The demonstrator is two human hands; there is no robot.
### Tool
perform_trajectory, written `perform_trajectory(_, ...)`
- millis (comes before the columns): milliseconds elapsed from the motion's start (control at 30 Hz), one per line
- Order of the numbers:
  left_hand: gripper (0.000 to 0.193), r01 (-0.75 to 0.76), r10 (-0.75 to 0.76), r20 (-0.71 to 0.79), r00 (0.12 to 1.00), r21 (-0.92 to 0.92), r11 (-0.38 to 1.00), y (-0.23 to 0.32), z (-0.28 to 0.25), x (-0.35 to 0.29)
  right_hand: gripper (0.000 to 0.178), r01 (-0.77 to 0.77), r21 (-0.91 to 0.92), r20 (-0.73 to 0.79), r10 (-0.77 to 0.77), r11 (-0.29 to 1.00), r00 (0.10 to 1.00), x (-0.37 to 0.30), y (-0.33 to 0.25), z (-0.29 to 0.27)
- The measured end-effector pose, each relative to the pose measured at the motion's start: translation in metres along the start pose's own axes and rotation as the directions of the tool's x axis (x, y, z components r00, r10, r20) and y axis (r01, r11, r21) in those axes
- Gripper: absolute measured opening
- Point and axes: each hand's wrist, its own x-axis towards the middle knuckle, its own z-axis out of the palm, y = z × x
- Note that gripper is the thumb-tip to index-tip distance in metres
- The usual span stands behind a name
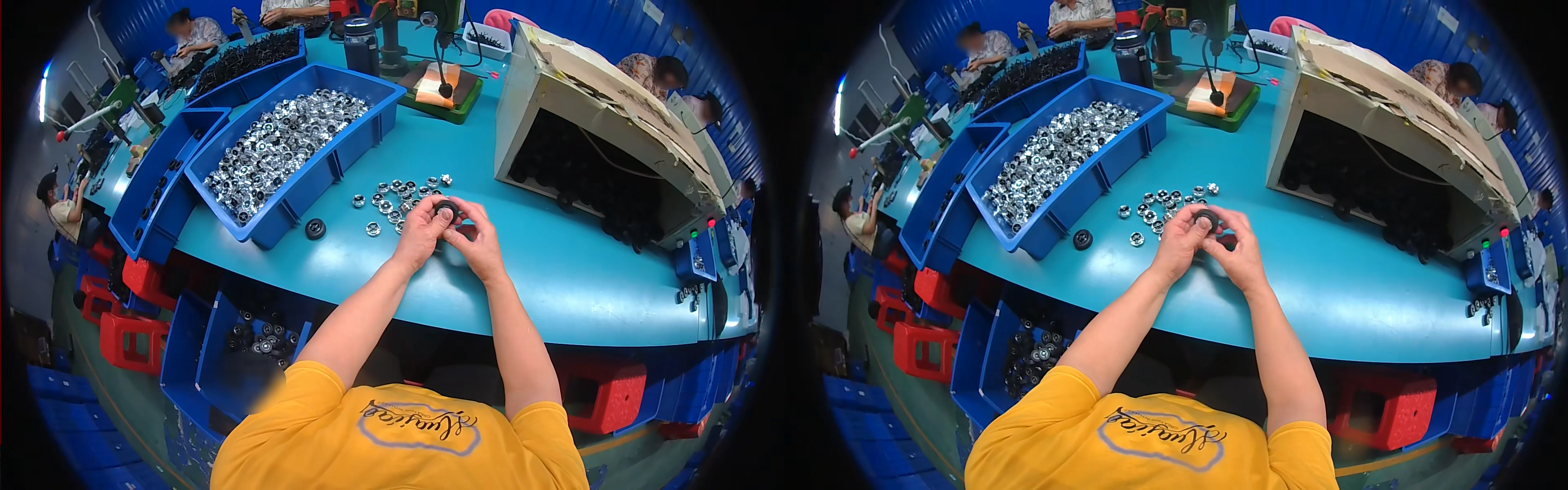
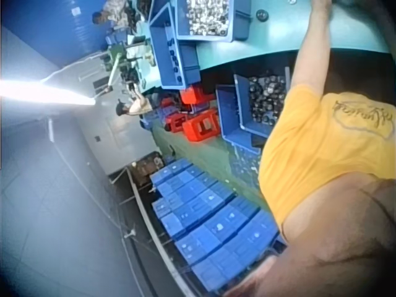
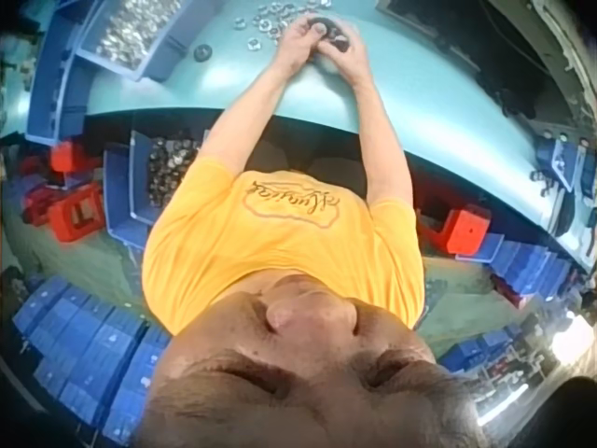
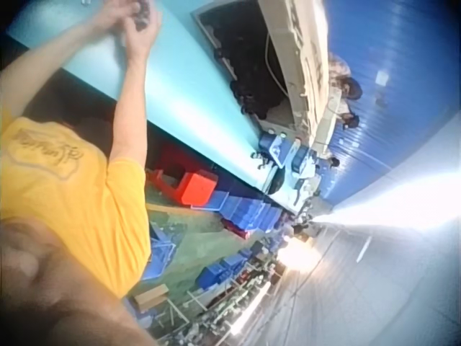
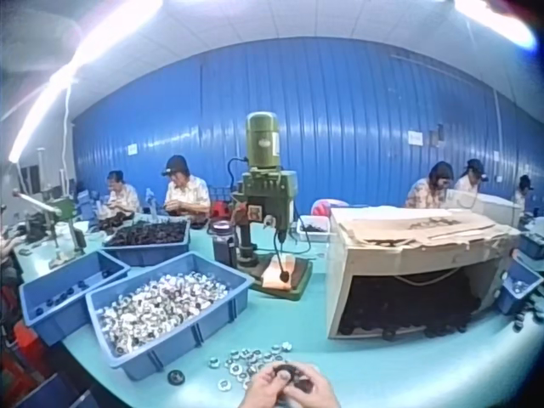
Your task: Assembling small metal ring components into black circular plastic housings at a factory workbench.
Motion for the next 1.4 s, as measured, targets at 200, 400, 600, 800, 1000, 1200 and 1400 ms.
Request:
perform_trajectory(200, 0.025, -0.078, 0.081, -0.042, 0.996, 0.062, 0.995, -0.007, -0.008, 0.002, 0.065, -0.086, 0.108, 0.117, 0.074, 0.990, 0.990, -0.001, 0.004, -0.005)
perform_trajectory(400, 0.018, -0.088, 0.107, -0.100, 0.989, 0.185, 0.979, -0.009, -0.009, -0.001, 0.059, -0.183, 0.202, 0.113, 0.163, 0.962, 0.980, -0.005, 0.000, 0.000)
perform_trajectory(600, 0.023, 0.088, -0.075, -0.074, 0.994, 0.178, 0.980, 0.004, -0.001, 0.005, 0.045, -0.112, 0.178, -0.023, 0.117, 0.978, 0.993, 0.000, 0.008, 0.001)
perform_trajectory(800, 0.034, 0.056, -0.062, 0.049, 0.997, 0.114, 0.992, -0.002, -0.002, 0.002, 0.036, -0.177, 0.278, -0.070, 0.203, 0.944, 0.977, 0.003, 0.022, -0.004)
perform_trajectory(1000, 0.029, 0.075, -0.044, -0.098, 0.994, 0.333, 0.940, -0.007, 0.001, -0.003, 0.029, -0.194, 0.261, -0.089, 0.224, 0.946, 0.971, 0.001, 0.018, 0.002)
perform_trajectory(1200, 0.034, 0.121, -0.069, -0.132, 0.989, 0.449, 0.885, 0.002, 0.009, -0.007, 0.027, -0.178, 0.239, -0.153, 0.218, 0.955, 0.964, -0.001, 0.021, 0.003)
perform_trajectory(1400, 0.053, 0.107, -0.128, 0.060, 0.990, 0.280, 0.954, 0.004, 0.006, -0.002, 0.026, -0.228, 0.378, -0.173, 0.311, 0.897, 0.935, 0.006, 0.030, -0.005)
